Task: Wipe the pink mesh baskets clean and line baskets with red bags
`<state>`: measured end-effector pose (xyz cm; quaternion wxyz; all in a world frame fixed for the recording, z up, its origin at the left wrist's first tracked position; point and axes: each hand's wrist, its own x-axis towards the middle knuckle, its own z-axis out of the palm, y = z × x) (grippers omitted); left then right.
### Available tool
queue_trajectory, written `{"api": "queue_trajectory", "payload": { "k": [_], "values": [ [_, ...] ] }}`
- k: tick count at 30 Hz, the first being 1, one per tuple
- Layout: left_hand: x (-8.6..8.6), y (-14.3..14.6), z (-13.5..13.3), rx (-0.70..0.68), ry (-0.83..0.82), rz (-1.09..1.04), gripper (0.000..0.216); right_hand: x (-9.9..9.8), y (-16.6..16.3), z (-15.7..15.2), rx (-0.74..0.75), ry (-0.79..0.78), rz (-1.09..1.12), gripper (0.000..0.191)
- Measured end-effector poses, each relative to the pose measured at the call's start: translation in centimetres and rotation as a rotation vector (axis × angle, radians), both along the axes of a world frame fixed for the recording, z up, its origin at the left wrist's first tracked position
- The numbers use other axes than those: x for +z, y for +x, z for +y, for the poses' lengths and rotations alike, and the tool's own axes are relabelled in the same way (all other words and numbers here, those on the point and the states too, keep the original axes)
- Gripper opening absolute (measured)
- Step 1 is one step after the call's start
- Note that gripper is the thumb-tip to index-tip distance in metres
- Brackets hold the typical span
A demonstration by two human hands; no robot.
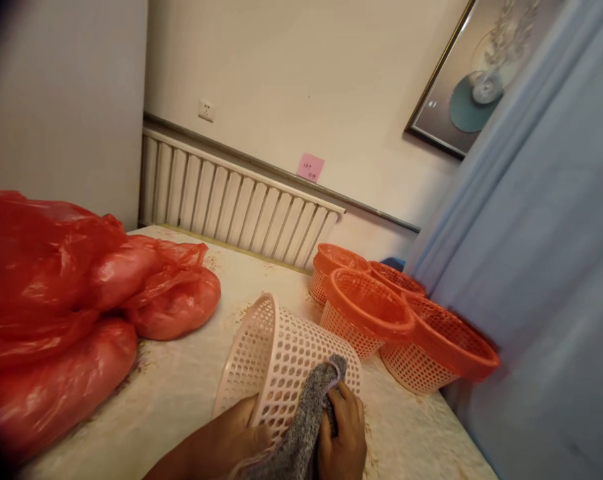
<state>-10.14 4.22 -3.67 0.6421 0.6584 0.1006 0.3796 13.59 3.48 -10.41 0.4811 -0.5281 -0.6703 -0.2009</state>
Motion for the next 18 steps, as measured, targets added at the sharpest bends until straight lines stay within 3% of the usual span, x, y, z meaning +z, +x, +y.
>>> {"api": "queue_trajectory", "payload": {
  "k": [12,18],
  "values": [
    [0.2,1.3,1.6,0.049,-0.294,-0.194,0.050,-0.3,-1.0,0.2,-0.069,0.009,-0.027,0.027],
    [0.2,1.1,1.6,0.119,-0.222,-0.111,0.043,0.2,-3.7,-1.0,-0.005,-0.010,-0.020,0.035]
  ]
}}
